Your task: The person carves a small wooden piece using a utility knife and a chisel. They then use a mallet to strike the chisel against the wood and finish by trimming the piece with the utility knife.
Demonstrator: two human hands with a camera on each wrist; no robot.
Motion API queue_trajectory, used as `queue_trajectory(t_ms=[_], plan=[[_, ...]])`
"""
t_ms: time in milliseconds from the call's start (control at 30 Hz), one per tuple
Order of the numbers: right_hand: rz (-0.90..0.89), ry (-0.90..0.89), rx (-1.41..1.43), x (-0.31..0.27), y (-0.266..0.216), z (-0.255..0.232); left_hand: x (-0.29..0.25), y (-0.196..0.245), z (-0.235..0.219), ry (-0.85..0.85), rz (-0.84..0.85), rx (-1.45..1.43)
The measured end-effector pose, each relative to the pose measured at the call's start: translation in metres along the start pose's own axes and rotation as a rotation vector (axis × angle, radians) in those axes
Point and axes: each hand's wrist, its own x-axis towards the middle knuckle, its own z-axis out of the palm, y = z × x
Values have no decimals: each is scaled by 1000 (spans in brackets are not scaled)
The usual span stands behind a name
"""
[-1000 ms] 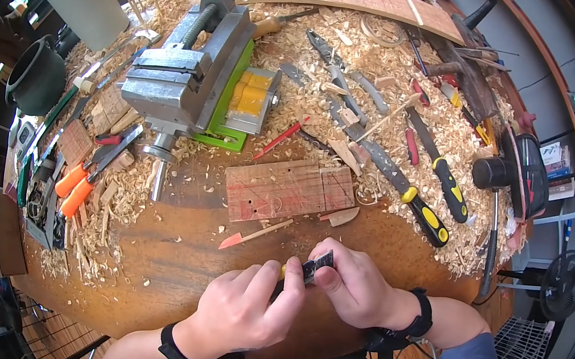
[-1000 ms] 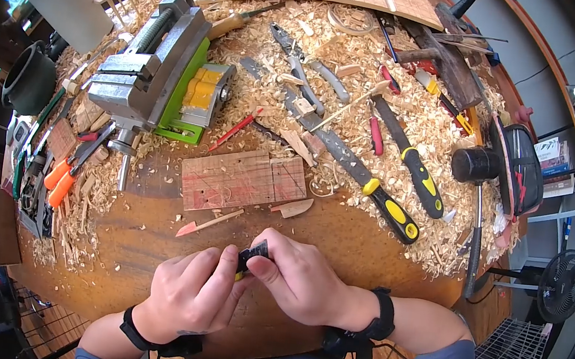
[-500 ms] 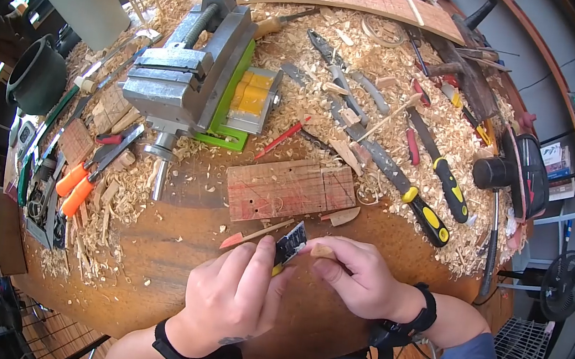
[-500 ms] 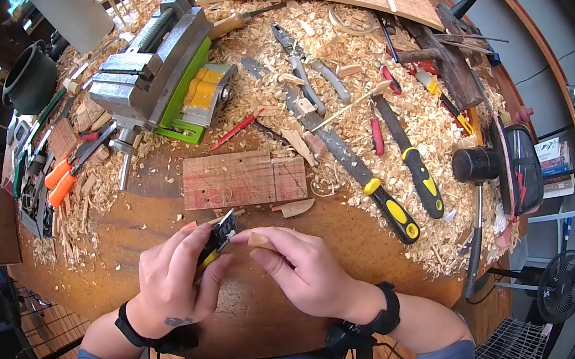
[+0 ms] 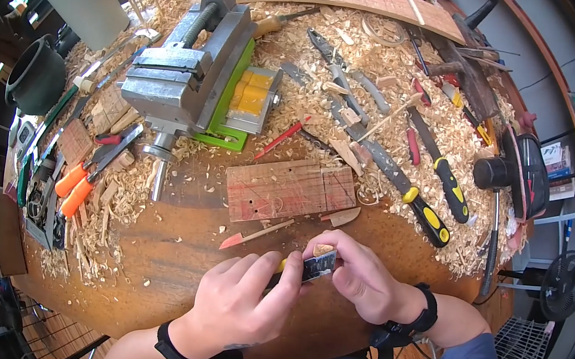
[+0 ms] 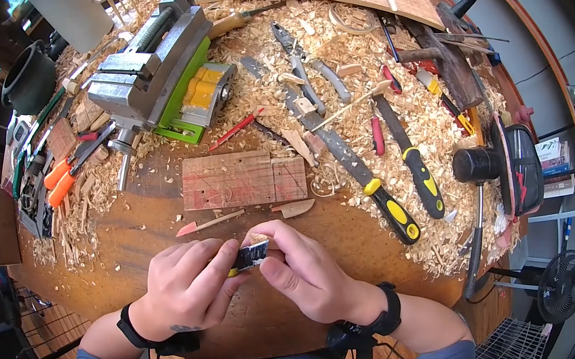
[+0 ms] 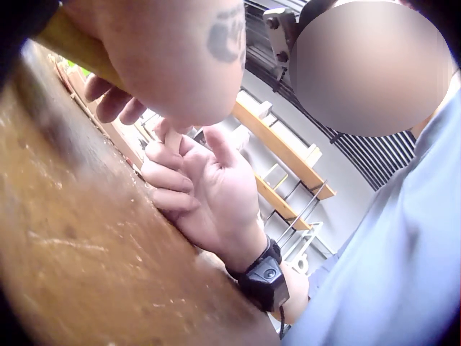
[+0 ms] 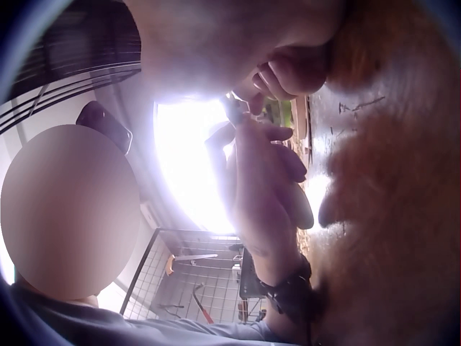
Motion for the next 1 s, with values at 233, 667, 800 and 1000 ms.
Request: queue_trajectory(t_ms=[233,667,800,1000], plan=[[52,-7,-44,-2,5,2,-1,1,2,10,17,41],[-28,60,-287,-1,6,8,-1,3,1,-35,18,82],[-72,110,-368,-1,6,10,-1,4,1,-30,18,80],[-116,171,-405,-2,7,14,-1,8,0,-37,32,74]])
